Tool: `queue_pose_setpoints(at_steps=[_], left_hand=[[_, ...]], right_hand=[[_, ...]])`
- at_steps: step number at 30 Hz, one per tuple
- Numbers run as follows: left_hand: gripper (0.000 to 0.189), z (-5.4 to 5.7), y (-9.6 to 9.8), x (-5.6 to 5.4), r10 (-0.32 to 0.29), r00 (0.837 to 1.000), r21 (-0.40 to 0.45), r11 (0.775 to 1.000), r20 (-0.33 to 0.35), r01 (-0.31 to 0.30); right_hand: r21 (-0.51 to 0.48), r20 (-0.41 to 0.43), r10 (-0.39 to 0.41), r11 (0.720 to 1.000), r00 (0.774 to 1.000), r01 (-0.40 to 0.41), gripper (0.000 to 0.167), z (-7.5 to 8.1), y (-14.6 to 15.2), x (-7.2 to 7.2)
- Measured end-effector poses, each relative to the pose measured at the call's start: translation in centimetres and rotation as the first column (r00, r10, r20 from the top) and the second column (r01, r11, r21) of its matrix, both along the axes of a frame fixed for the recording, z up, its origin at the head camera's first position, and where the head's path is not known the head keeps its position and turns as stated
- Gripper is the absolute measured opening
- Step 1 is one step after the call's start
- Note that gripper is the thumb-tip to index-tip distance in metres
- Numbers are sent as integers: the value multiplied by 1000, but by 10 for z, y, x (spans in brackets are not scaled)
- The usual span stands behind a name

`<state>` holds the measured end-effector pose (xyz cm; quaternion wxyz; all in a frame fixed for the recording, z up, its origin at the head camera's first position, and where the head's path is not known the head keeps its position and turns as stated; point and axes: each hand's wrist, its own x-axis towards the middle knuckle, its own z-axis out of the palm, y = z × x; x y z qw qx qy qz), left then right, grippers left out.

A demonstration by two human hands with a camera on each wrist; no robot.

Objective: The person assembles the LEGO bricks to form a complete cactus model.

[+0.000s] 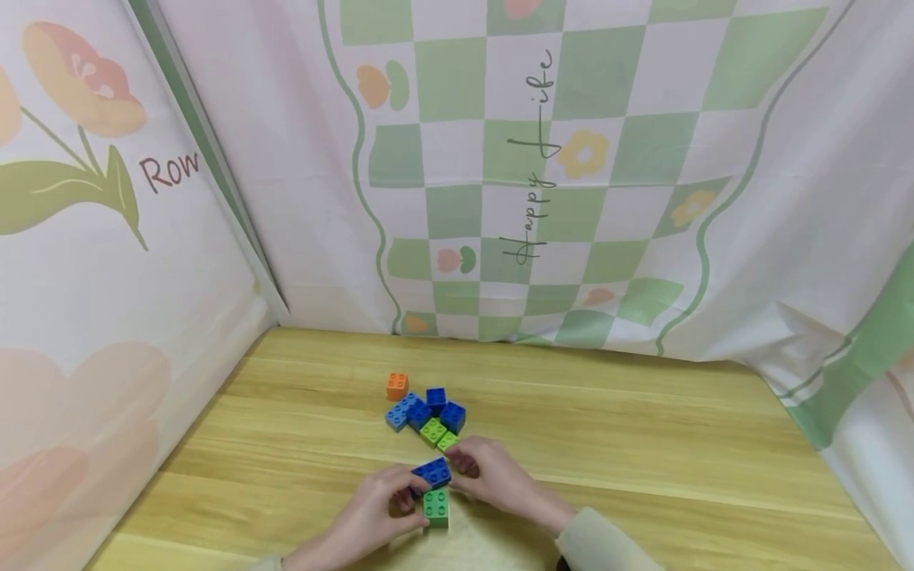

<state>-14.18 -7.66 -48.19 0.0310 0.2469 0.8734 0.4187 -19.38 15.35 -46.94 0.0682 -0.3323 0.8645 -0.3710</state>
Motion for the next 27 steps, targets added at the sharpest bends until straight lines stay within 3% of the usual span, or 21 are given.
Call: queue_pose_setpoints(at_steps=[4,27], left_hand=[[33,1,0,0,-3,999,10,1000,33,3],[32,0,-2,-1,-4,998,15,1000,66,3]], right_hand=[[19,-3,-3,1000,1000,3,39,0,-2,-1],[45,-28,-43,998,999,44,26,-3,-1,1]])
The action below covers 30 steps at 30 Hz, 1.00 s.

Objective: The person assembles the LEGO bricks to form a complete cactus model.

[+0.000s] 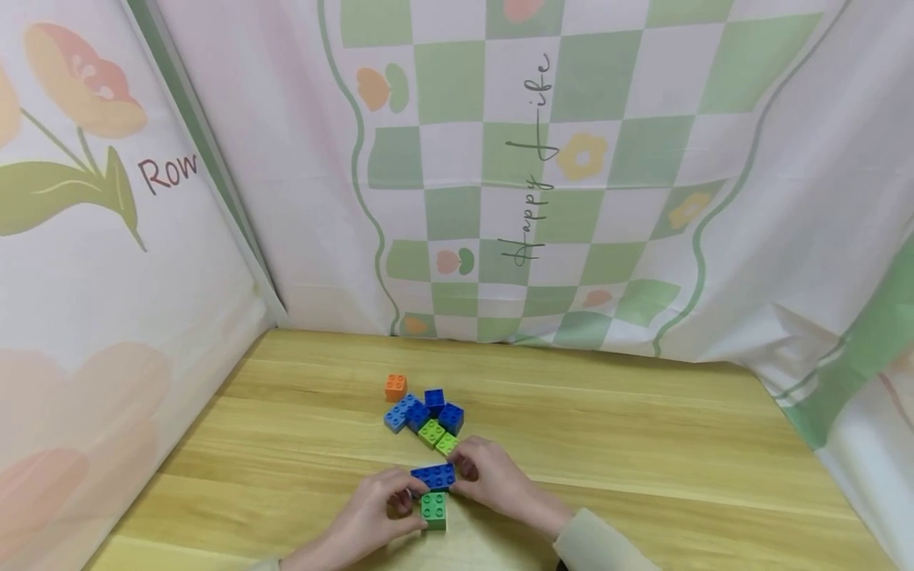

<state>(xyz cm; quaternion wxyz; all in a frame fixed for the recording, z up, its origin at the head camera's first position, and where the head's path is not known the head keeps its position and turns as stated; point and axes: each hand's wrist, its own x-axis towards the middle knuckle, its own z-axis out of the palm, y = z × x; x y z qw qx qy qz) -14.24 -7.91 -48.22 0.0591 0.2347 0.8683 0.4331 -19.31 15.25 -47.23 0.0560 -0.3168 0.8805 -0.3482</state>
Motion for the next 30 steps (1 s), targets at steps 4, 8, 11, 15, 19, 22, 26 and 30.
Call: queue_pose_setpoints(at_steps=[4,8,11,15,19,22,26,30], left_hand=[[31,0,-1,0,0,1000,4,1000,-5,0],[31,0,-1,0,2,1000,1,1000,-20,-2],[31,0,-1,0,2,1000,-6,1000,-26,-2],[32,0,-1,-1,0,1000,-16,1000,-21,0],[33,0,-1,-1,-3,1000,-23,1000,-19,2],[33,0,-1,0,-5,1000,-27,1000,-17,5],[34,0,-1,0,-7,1000,-32,999,-16,7],[35,1,-1,1,-7,1000,-38,999,-16,7]], right_hand=[[-4,0,-17,1000,1000,17,26,1,6,1],[-1,8,-40,999,999,40,28,1,11,2],[3,-3,-44,999,999,44,29,2,13,3],[3,-78,-28,1000,997,28,34,1,13,4],[4,-132,-21,1000,991,22,37,0,10,6],[10,-132,-25,1000,991,26,36,-2,9,6],[11,-113,-17,1000,993,18,34,-4,9,5],[17,-91,-3,1000,996,5,32,-3,10,4]])
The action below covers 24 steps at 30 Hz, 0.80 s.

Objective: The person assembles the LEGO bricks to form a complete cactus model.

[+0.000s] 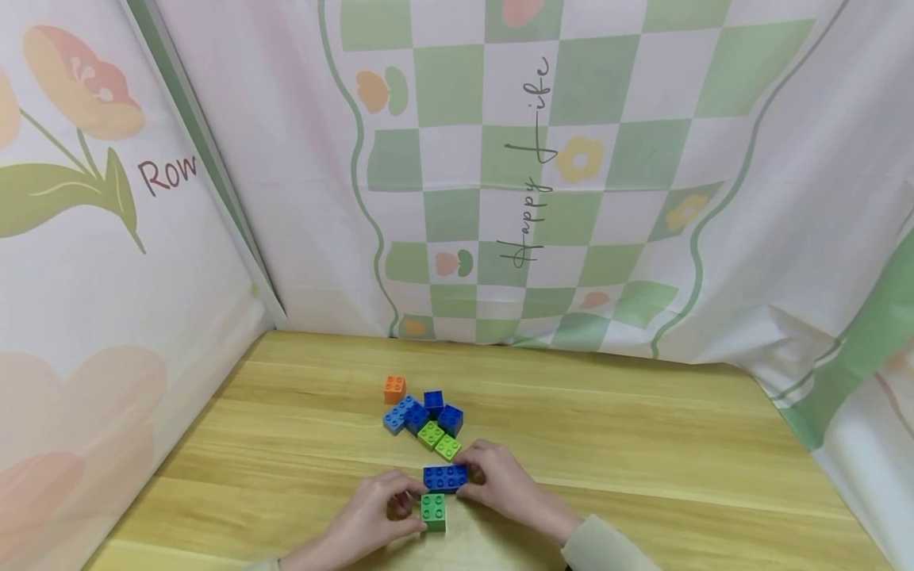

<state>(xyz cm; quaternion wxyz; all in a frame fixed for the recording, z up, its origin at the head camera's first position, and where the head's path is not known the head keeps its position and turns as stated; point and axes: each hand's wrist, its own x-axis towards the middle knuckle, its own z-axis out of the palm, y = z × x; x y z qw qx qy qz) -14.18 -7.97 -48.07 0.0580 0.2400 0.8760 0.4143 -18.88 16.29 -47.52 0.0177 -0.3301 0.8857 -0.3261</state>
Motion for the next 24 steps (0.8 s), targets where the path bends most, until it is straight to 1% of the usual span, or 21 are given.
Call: queue_pose_setpoints(at_steps=[6,13,15,22,24], left_hand=[[36,1,0,0,8,1000,0,1000,18,-8],[34,-1,0,-3,-2,1000,17,1000,-21,2],[35,-2,1,-4,-3,1000,19,1000,-19,3],[37,-5,2,-10,-9,1000,15,1000,-20,9],[36,-5,2,-12,-6,1000,15,1000,-12,6]], right_hand=[[-11,35,-20,1000,999,20,31,3,3,1],[-55,71,-51,997,996,55,31,10,7,1],[-72,77,-51,996,996,56,31,11,8,2],[-95,39,-62,993,997,66,30,15,12,4],[-99,25,-68,993,997,70,30,16,13,5]])
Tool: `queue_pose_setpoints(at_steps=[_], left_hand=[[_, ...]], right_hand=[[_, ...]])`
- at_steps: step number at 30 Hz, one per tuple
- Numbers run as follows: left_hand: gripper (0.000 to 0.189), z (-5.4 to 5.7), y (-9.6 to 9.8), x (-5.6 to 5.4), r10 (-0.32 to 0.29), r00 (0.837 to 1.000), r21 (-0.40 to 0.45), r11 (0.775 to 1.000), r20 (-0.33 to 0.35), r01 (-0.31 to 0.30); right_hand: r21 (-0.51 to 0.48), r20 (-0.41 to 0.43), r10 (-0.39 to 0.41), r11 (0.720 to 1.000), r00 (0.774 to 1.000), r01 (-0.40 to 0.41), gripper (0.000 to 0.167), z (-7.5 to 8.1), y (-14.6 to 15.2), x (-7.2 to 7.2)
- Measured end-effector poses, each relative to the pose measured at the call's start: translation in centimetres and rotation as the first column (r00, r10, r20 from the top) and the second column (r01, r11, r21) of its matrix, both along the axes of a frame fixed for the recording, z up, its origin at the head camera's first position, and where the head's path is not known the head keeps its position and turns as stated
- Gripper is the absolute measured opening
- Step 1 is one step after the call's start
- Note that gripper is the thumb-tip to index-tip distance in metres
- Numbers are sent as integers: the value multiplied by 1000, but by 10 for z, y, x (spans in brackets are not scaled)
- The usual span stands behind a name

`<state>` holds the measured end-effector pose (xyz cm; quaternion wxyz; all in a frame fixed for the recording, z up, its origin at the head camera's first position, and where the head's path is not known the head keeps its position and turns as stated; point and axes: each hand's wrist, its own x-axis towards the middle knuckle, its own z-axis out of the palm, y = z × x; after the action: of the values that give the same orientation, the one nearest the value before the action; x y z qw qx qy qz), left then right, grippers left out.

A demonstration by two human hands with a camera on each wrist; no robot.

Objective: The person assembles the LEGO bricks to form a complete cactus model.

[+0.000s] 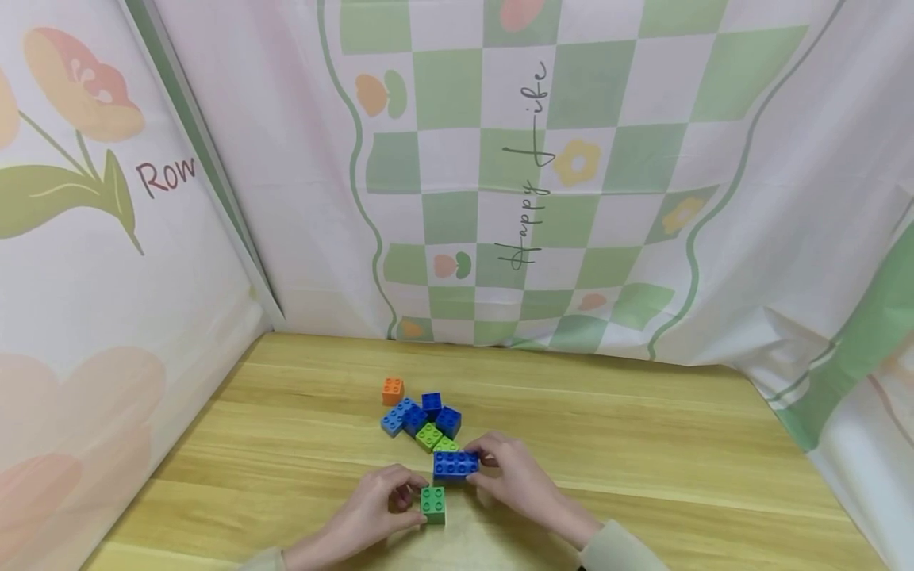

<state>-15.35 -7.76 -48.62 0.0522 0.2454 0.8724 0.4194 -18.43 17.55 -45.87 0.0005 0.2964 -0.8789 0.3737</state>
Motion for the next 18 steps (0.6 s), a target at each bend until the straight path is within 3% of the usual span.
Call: queue_pose_setpoints(at_steps=[12,18], left_hand=[[34,-6,3,-8,-2,999,14,1000,-48,3],[33,-7,3,-11,-12,1000,38,999,-7,12]], right_hand=[[-41,-63,25,999,998,-28,30,8,6,3],[-56,-75,40,997,996,-44,30,9,8,4]])
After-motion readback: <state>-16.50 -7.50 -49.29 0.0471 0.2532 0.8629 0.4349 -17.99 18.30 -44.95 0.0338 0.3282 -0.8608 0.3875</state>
